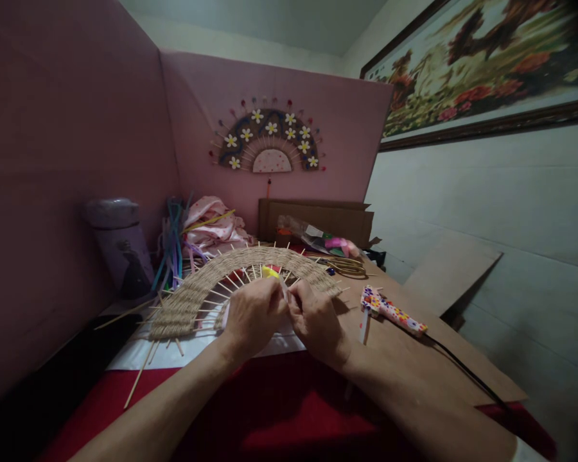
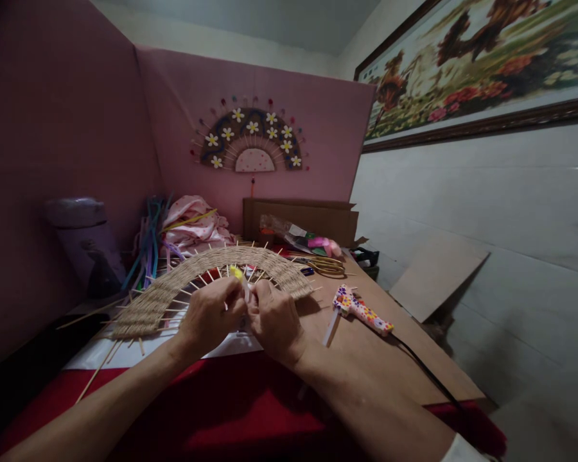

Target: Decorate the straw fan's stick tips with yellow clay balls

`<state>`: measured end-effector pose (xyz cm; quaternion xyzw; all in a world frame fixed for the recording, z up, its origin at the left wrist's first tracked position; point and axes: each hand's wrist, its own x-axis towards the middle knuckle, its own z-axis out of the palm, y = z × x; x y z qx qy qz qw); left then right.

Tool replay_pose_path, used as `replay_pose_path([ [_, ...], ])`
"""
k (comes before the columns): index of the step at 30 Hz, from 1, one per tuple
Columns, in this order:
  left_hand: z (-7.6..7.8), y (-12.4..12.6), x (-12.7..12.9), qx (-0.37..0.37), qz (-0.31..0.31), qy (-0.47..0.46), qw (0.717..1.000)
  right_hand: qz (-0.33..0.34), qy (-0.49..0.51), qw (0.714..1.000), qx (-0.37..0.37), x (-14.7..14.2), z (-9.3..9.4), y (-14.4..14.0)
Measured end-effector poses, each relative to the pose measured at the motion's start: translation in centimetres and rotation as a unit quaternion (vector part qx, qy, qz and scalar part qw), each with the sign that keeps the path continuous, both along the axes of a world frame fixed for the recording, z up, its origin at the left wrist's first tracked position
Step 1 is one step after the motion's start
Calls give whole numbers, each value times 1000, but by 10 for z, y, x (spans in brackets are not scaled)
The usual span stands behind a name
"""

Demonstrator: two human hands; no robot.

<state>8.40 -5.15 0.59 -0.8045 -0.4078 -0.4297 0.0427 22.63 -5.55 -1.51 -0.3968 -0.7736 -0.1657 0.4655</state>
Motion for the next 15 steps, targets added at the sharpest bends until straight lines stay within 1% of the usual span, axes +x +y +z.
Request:
replay_pose_path([
  [4,0,1,1,-1,18,13,1000,-29,-14,999,11,-1,-1,0],
  [9,0,1,2,26,47,38,998,-56,-34,997,39,-3,-3,1],
  [13,1,-1,1,45,60,51,996,-68,-36,996,33,-2,-5,4],
  [15,1,-1,1,46,66,53,995,-82,-17,996,30,0,-5,6],
])
